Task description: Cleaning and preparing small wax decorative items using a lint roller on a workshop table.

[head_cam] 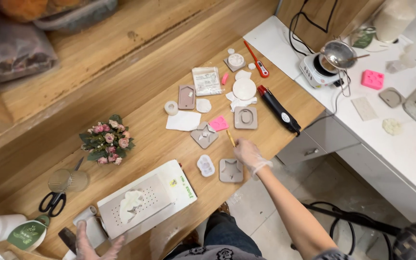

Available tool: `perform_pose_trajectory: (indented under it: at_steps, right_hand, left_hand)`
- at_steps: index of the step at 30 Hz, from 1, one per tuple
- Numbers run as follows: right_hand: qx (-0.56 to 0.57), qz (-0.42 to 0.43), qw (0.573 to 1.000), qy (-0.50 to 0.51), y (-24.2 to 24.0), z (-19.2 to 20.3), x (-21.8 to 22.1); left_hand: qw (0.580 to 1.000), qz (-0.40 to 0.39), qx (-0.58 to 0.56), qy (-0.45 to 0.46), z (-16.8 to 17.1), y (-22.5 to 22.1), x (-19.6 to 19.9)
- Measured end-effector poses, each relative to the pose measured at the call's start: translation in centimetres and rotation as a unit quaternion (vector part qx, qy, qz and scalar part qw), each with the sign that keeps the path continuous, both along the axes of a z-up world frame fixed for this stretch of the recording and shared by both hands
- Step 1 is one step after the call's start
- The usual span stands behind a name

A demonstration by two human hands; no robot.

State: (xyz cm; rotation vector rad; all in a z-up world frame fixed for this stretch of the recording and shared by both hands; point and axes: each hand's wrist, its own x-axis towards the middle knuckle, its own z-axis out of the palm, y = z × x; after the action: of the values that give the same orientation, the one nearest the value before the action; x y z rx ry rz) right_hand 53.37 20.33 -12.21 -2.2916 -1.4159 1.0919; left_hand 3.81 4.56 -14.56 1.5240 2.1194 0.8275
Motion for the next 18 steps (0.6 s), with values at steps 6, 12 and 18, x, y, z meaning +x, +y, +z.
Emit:
perform_pose_trajectory:
  at_steps: [6,12,18]
  right_hand:
    - [0.115,0.035,0.99,-0.073,7.0,-5.6,0.6]
    - [0.103,0.151,0.955,-0.233,11.6,-8.0,1.4]
    - [0.095,0.169,0.96,-0.201,12.0,-7.2,-0.2]
  left_hand:
    - [1.0,0.014,0.011,0.014,4.9,0.2,2.3]
    - [0.982,0.019,0.18,-0.057,-0.9,-3.8,-0.4]
    - [0.976,0.129,0.165,-0.06,-2.6,-7.3,1.4]
